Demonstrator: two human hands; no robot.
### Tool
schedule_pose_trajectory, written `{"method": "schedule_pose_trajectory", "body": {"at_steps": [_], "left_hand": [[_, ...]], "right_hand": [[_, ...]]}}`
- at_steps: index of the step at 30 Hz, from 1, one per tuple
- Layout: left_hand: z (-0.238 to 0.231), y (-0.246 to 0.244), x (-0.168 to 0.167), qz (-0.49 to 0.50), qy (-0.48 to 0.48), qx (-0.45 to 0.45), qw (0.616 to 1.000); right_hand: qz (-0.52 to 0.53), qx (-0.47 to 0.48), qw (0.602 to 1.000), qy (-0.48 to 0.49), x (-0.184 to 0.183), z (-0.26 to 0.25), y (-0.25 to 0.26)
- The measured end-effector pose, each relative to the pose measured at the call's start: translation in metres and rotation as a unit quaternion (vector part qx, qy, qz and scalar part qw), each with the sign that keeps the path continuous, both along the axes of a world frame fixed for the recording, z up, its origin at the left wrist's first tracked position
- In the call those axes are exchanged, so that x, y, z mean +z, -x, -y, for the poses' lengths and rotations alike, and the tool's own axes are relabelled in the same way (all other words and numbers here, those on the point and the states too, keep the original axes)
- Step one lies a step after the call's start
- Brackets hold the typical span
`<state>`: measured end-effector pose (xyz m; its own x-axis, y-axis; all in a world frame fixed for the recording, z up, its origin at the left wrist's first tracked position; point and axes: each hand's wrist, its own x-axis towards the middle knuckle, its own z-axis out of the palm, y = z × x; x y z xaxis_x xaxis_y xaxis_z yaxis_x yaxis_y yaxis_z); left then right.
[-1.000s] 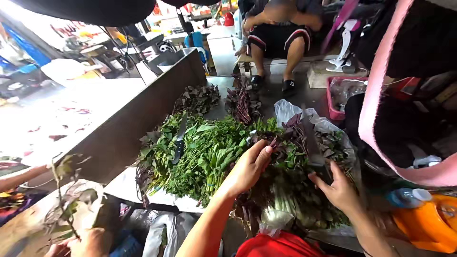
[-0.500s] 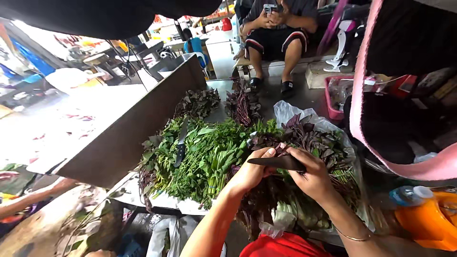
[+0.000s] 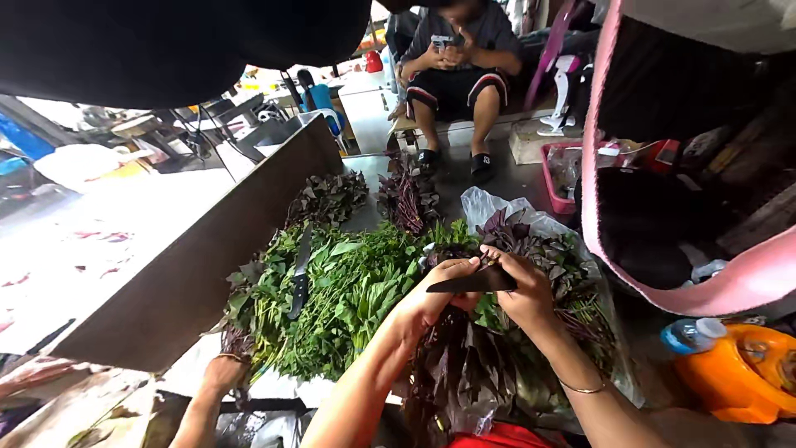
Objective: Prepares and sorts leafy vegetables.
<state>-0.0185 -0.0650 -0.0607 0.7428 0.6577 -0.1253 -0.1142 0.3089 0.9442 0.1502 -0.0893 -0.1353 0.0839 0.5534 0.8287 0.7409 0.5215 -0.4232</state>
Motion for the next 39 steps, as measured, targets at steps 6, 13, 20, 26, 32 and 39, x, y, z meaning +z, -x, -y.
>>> {"method": "schedule_pose_trajectory", "body": {"at_steps": [6, 13, 20, 26, 32, 39], "left_hand": [[-0.015, -0.005, 0.007, 0.009, 0.049, -0.066, 0.997], [-0.008, 0.0, 0.011, -0.149, -0.266, -0.032, 0.952], [0.016, -0.019, -0.001, -0.321, -0.505, 0.117, 0.793], [0.035, -0.034, -0.024, -0.319, -0.601, 0.212, 0.701], [0.042, -0.038, -0.029, -0.285, -0.603, 0.252, 0.702], [0.04, -0.028, -0.036, -0.243, -0.622, 0.272, 0.693]], "right_hand": [[-0.08, -0.054, 0.979, 0.178, -0.031, -0.027, -0.029], [-0.149, -0.043, 0.965, 0.211, -0.023, 0.009, -0.047], [-0.006, -0.042, 0.987, 0.155, 0.024, 0.041, -0.024], [0.03, -0.066, 0.986, 0.149, 0.026, 0.041, -0.018], [0.007, -0.104, 0.956, 0.274, -0.01, 0.035, -0.051], [-0.083, -0.072, 0.943, 0.314, -0.011, 0.056, -0.074]]}}
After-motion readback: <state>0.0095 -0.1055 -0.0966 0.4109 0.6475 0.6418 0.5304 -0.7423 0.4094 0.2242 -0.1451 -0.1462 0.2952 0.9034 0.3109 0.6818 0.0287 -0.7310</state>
